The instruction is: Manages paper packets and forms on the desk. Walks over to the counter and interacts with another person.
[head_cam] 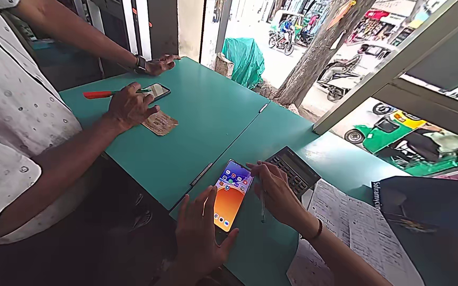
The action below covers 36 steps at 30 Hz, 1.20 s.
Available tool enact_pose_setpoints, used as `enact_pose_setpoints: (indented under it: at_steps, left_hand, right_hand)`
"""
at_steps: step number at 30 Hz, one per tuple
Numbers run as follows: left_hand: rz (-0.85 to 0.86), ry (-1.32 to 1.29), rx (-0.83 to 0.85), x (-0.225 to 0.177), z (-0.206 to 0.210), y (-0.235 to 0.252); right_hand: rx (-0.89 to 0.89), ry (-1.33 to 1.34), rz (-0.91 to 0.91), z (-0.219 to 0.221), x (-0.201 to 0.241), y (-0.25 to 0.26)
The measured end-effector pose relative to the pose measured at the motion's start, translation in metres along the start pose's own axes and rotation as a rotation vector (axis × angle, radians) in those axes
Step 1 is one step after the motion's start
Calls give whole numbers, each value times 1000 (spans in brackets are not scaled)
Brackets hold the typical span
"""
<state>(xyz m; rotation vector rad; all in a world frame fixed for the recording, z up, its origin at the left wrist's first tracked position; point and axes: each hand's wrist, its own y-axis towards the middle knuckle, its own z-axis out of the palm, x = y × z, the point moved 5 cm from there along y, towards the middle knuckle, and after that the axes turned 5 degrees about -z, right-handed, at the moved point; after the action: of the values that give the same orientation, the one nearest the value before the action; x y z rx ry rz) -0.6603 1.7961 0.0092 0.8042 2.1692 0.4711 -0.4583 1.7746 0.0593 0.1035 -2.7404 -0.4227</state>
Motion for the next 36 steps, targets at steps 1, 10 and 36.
enact_pose_setpoints:
  at_steps: [1, 10, 36]
  left_hand:
    - [-1, -3, 2, 0, 0, 0]
    - [2, -1, -2, 0, 0, -1]
    - [15, -1, 7, 1, -2, 0]
  right_hand:
    - [33, -2, 14, 2, -1, 0]
    - [-125, 23, -72, -8, 4, -4]
    - [-213, 107, -182, -6, 8, -13]
